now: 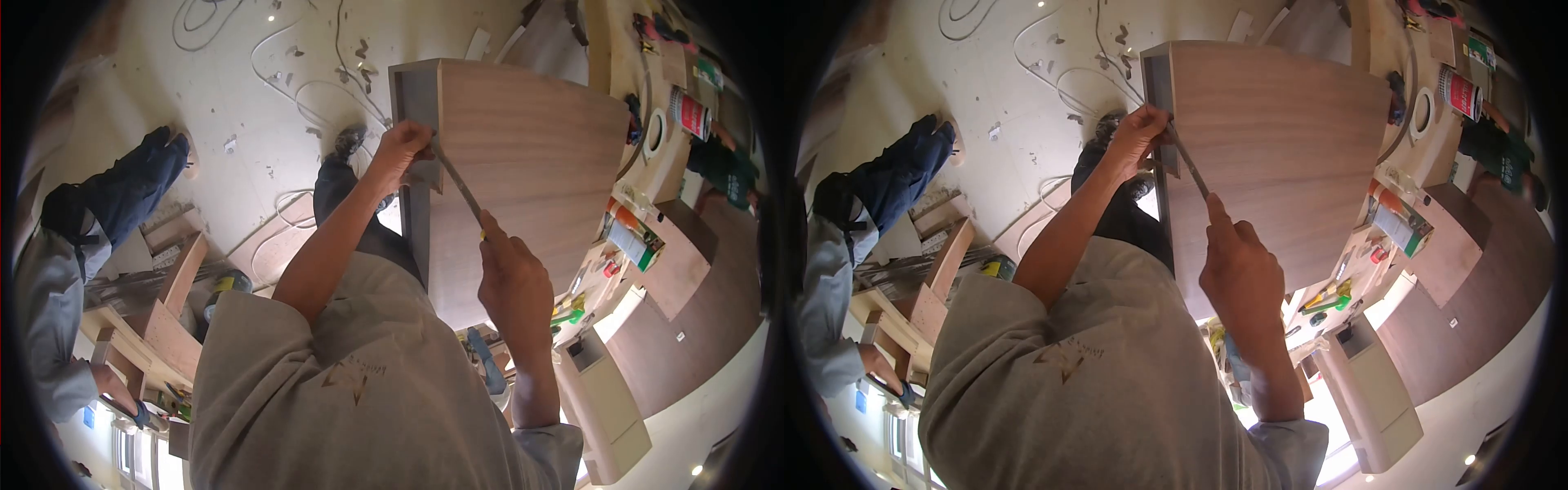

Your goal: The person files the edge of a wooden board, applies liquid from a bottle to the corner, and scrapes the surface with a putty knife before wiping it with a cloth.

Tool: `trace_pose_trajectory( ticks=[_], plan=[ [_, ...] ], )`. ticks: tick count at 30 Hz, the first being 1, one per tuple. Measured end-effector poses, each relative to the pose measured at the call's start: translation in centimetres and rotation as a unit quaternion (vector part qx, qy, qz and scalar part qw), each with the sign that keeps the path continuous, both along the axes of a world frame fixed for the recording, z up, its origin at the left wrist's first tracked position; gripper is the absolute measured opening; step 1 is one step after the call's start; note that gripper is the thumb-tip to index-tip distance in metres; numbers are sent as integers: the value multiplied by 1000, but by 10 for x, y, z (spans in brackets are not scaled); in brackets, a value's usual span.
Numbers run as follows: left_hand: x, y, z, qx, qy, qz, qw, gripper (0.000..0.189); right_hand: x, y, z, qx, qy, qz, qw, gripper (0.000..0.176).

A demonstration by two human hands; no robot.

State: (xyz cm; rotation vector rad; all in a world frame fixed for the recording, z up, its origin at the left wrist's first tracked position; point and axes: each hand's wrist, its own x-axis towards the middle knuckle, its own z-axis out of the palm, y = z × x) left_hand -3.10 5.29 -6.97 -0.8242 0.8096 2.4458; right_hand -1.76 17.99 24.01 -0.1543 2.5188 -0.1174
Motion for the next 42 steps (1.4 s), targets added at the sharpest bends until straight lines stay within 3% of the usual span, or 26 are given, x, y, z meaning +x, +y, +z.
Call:
trace_pose_trajectory(
  ticks=[6,11,14,17,23,29,32,38,42],
  plan=[
    [20,4,-45,-70,-33,-42,996,21,11,-1,-64,42,-42,33,998,48],
    [-2,7,-7,-72,-30,22,997,20,-2,-8,-38,27,6,67,997,51],
    [8,10,-26,-60,-21,38,997,20,4,2,-49,15,1,60,998,52],
    [30,12,-48,-95,-56,-17,994,20,12,6,-65,41,-38,72,996,54],
    [8,15,-17,-106,1,52,993,22,0,-1,-41,29,7,85,996,52],
    [20,9,-48,-170,34,0,985,24,15,5,-64,34,2,87,996,51],
    [18,13,-26,-138,55,22,989,25,12,1,-48,14,15,71,997,50],
    [21,9,-36,-197,41,-31,979,26,31,10,-66,38,15,75,996,51],
    [30,15,-31,-181,64,0,981,26,30,10,-53,-6,32,51,998,49]
  ],
)
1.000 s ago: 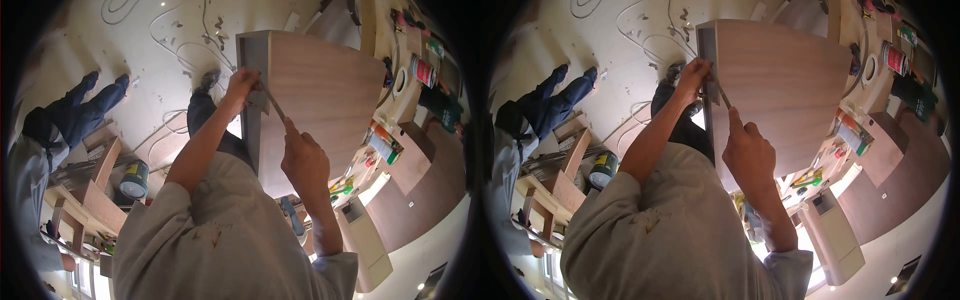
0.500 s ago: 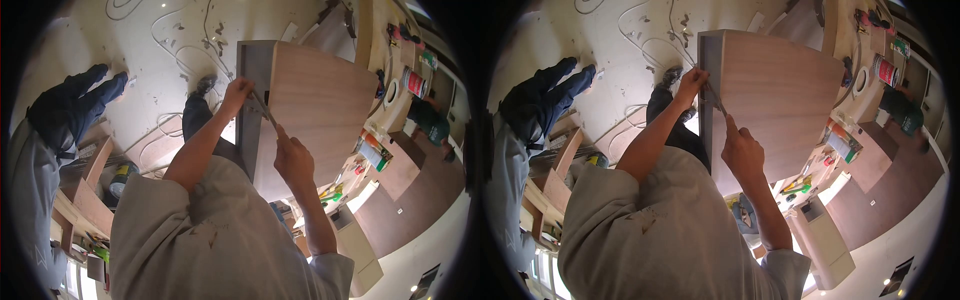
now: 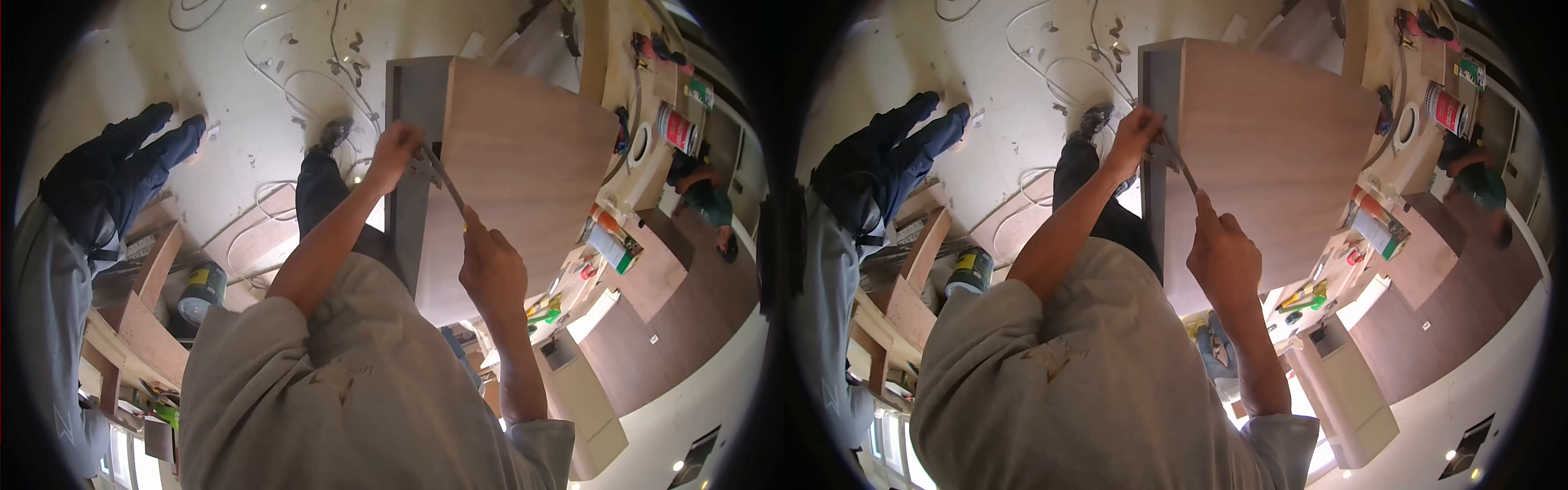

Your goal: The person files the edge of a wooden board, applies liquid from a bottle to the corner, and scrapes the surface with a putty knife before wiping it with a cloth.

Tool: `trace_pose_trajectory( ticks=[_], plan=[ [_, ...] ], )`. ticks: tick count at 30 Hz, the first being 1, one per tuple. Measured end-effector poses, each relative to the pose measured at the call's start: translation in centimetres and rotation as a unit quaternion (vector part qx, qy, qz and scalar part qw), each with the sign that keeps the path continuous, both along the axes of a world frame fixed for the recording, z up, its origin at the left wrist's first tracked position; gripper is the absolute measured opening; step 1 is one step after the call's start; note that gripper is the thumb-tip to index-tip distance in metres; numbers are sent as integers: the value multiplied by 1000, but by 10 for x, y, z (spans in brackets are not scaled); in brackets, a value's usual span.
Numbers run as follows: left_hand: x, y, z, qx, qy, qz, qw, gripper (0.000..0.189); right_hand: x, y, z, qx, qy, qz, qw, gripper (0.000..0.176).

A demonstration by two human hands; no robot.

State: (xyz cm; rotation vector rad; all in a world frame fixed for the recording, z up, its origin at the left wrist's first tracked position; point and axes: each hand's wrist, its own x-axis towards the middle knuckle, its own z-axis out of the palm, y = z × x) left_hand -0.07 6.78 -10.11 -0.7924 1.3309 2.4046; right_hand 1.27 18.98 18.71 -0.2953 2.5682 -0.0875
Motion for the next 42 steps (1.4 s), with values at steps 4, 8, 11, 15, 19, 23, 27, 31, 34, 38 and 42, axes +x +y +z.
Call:
trace_pose_trajectory(
  ticks=[4,8,11,15,19,23,27,31,34,38,42],
  plan=[
    [-9,-7,-5,-41,-17,-35,998,25,4,2,-10,20,-14,9,1000,45],
    [-21,-11,-6,14,8,-7,1000,27,-19,-2,-1,0,4,12,1000,41],
    [-59,-20,27,35,29,60,997,28,-54,-23,29,-45,34,-22,998,39],
    [-68,-15,18,49,6,58,997,28,-49,-9,11,-55,30,-47,997,38],
    [-11,-14,-30,-16,-58,-19,998,32,-14,1,-36,-12,0,-15,1000,41],
    [-29,-12,-18,-29,-68,20,997,32,-34,-3,-22,-15,17,14,1000,39],
    [-60,-15,11,25,-17,52,998,27,-46,-12,-1,-11,36,14,999,41],
    [-32,-14,-11,-9,-52,21,998,26,-19,1,-32,-7,4,11,1000,46],
    [-25,-14,-14,-24,-39,3,999,26,-29,-6,-25,8,-13,15,1000,48],
    [-28,-12,0,-13,-29,-1,999,27,-24,-4,3,7,-3,11,1000,49],
    [-14,-11,-19,-50,-47,-53,996,29,-8,-2,-18,25,-22,18,999,49]
  ],
)
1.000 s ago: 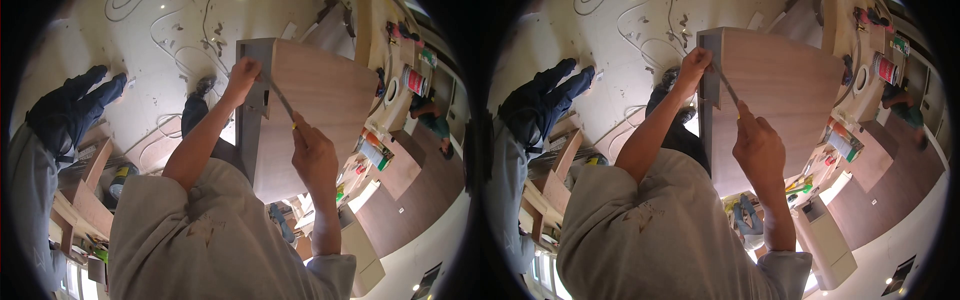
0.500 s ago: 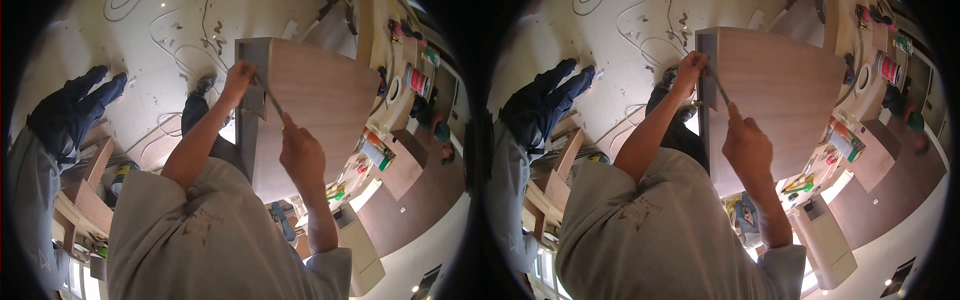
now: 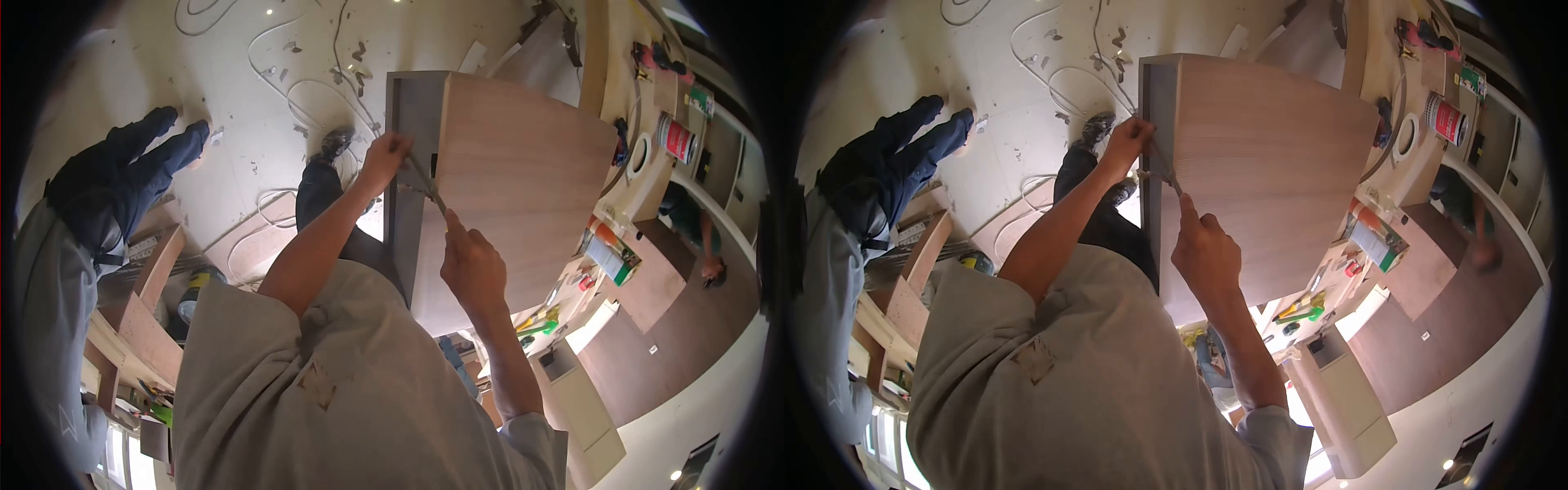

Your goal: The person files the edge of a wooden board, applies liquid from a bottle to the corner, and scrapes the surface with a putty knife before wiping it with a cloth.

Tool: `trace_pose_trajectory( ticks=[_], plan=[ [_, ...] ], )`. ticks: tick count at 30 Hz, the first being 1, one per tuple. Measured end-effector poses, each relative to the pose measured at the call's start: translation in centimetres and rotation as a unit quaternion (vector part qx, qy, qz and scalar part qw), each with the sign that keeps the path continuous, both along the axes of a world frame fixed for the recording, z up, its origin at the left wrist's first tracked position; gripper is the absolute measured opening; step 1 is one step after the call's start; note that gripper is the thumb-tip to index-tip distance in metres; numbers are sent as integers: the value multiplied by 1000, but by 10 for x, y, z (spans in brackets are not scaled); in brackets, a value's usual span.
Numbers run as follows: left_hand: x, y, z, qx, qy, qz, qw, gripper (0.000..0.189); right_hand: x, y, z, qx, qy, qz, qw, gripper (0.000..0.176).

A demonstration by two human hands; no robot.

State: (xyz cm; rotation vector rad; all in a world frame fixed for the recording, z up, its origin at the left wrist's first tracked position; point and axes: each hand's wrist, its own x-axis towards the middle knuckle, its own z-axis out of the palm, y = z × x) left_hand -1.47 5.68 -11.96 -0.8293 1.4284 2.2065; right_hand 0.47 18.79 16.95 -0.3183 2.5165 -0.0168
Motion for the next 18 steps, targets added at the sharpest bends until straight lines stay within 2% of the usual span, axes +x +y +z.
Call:
trace_pose_trajectory(
  ticks=[3,6,7,9,11,13,16,18],
  plan=[
    [-3,2,11,-44,23,4,999,30,-11,-3,12,-9,3,-4,1000,48],
    [-6,1,28,-6,14,25,1000,28,-13,-2,20,-11,-4,-14,1000,47],
    [-2,-3,19,-24,10,-23,999,28,-5,1,7,-1,-1,-2,1000,46],
    [7,-1,15,-6,5,-9,1000,25,0,0,4,26,-7,20,999,43],
    [-1,-3,18,16,14,11,1000,23,-10,-3,16,-1,22,18,1000,43],
    [-9,-2,42,51,19,40,998,22,-17,-4,32,2,7,-7,1000,43],
    [2,-2,18,-25,37,7,999,27,3,8,11,-13,22,-8,1000,39],
    [20,3,13,1,27,26,999,25,11,10,13,-11,14,-4,1000,40]
  ],
)
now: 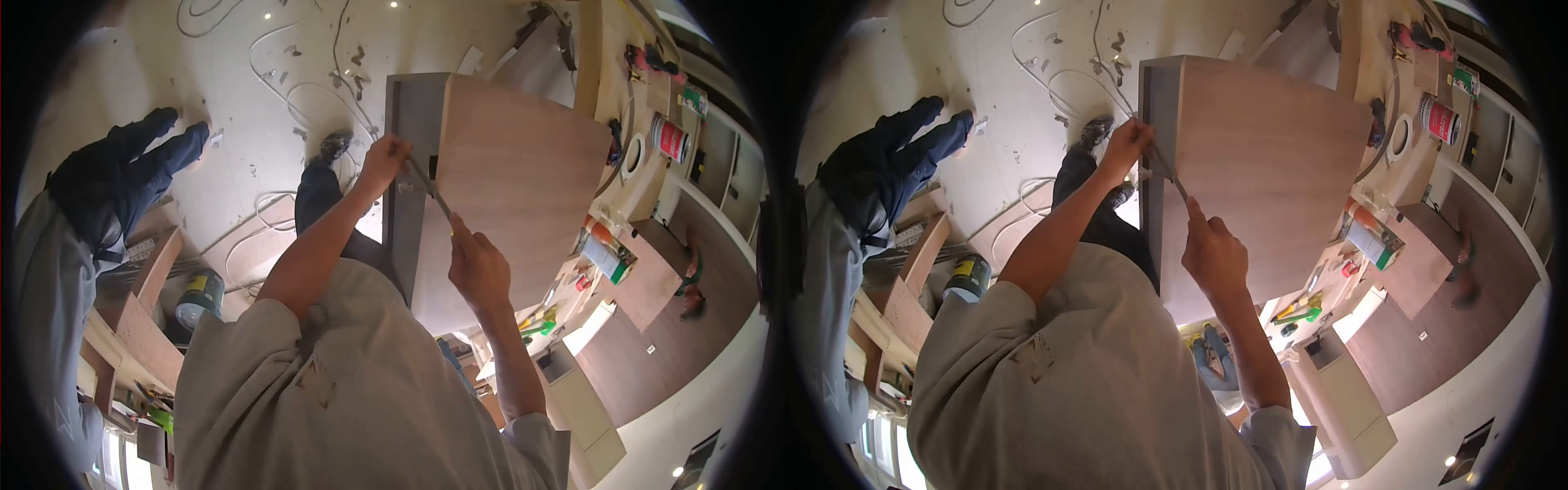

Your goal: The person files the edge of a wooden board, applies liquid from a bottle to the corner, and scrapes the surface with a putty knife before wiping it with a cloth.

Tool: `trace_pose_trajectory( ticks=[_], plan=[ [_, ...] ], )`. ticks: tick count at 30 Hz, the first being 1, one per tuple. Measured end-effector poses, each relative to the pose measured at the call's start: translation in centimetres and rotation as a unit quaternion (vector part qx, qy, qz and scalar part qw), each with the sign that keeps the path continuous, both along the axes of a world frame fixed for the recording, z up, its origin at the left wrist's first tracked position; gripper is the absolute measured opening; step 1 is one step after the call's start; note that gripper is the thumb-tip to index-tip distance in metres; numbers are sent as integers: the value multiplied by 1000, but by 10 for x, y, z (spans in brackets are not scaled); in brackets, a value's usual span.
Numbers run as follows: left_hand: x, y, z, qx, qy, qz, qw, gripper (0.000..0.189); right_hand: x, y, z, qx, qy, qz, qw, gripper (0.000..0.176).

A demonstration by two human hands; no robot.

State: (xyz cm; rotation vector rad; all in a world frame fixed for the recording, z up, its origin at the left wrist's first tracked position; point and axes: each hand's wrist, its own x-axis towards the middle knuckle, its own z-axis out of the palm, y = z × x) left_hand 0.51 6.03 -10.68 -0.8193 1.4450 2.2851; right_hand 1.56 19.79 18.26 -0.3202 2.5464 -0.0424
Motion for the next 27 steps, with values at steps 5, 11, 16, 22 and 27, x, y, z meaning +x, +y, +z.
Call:
trace_pose_trajectory(
  ticks=[5,11,16,22,27],
  plan=[
    [-9,0,14,28,13,3,1000,22,-6,3,12,-42,19,-24,999,42],
    [-14,-9,7,125,-2,-6,992,19,-3,0,7,-25,-15,-52,998,45],
    [-18,-17,33,181,-15,-63,981,15,-8,4,47,-49,-49,-60,996,48],
    [-10,-18,32,161,-53,-104,980,14,13,5,41,-40,-72,-68,994,48],
    [-8,-13,25,202,-46,-72,976,16,16,6,37,-32,-64,-87,994,40]
  ],
)
